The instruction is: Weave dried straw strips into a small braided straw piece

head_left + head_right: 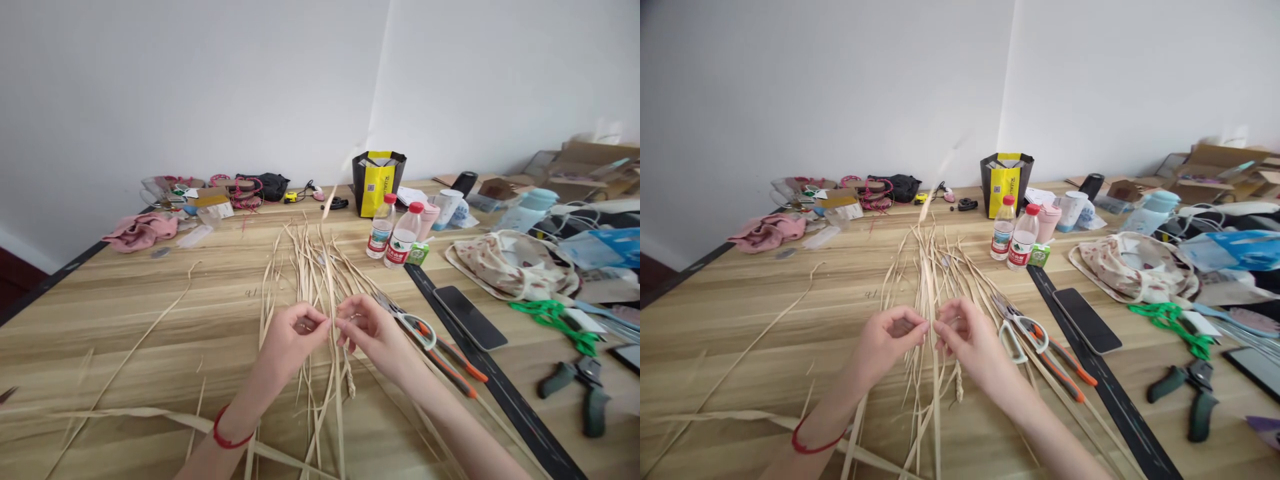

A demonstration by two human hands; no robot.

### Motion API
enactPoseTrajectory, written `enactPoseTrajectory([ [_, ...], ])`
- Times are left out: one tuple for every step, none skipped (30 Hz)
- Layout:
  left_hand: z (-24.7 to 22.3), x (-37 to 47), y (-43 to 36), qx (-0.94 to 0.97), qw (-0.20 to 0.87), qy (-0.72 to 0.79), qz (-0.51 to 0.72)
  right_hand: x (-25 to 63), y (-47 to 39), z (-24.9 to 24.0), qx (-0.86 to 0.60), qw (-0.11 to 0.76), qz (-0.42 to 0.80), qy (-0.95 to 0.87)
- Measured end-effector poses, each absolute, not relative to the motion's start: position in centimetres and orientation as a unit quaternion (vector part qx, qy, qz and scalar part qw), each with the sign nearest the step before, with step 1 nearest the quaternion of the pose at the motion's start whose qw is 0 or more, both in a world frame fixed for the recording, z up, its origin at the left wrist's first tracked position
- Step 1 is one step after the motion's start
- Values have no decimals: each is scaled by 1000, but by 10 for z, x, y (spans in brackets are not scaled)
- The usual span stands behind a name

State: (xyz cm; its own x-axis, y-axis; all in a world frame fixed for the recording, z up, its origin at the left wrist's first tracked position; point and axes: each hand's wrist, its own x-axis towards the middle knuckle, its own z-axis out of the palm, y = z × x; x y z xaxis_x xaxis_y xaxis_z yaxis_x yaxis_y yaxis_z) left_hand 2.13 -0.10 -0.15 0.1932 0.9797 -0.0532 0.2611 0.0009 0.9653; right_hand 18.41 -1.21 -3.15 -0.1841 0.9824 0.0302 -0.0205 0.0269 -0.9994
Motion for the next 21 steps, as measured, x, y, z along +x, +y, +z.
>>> enactPoseTrajectory([
  [-1, 22, -2, 603, 480, 518, 372, 183, -14, -30, -451, 468, 520, -554],
  [-1, 23, -3, 603, 476, 520, 374, 182, -16, -29, -462, 465, 497, -569],
  [-1, 24, -3, 604, 473, 519, 377, 182, -18, -27, -473, 458, 473, -586],
  [-1, 24, -3, 605, 472, 518, 378, 182, -19, -25, -481, 450, 450, -603],
  [-1, 25, -3, 607, 471, 516, 378, 182, -21, -23, -486, 444, 432, -616],
  [-1, 25, -3, 608, 472, 514, 377, 182, -21, -21, -488, 440, 419, -627],
  [-1, 24, -3, 609, 477, 511, 375, 182, -21, -20, -488, 438, 414, -632],
  [-2, 23, -3, 609, 483, 508, 371, 183, -21, -20, -487, 437, 416, -632],
  [-2, 22, -2, 608, 492, 506, 365, 183, -20, -21, -487, 440, 422, -626],
  [-2, 21, -2, 606, 501, 503, 359, 184, -19, -21, -486, 445, 433, -615],
  [-2, 20, -2, 604, 511, 498, 355, 184, -18, -22, -483, 451, 447, -602],
  [-2, 19, -2, 601, 522, 493, 352, 185, -16, -23, -479, 457, 464, -589],
  [-3, 19, -2, 596, 532, 487, 351, 185, -15, -24, -472, 462, 482, -576],
  [-3, 18, -1, 591, 544, 481, 352, 186, -14, -24, -462, 465, 501, -565],
  [-4, 18, 0, 584, 557, 472, 355, 186, -13, -23, -451, 466, 521, -555],
  [-5, 18, 0, 575, 571, 463, 359, 186, -12, -23, -441, 463, 542, -545],
  [-6, 19, 1, 567, 584, 452, 365, 187, -11, -21, -431, 460, 562, -536],
  [-7, 19, 3, 558, 597, 442, 370, 187, -11, -20, -423, 456, 581, -525],
  [-8, 19, 4, 550, 609, 432, 374, 188, -11, -18, -417, 453, 598, -513],
  [-9, 19, 5, 544, 619, 424, 375, 188, -10, -16, -413, 449, 613, -502],
  [-10, 18, 6, 540, 628, 419, 372, 188, -10, -14, -411, 447, 625, -491],
])
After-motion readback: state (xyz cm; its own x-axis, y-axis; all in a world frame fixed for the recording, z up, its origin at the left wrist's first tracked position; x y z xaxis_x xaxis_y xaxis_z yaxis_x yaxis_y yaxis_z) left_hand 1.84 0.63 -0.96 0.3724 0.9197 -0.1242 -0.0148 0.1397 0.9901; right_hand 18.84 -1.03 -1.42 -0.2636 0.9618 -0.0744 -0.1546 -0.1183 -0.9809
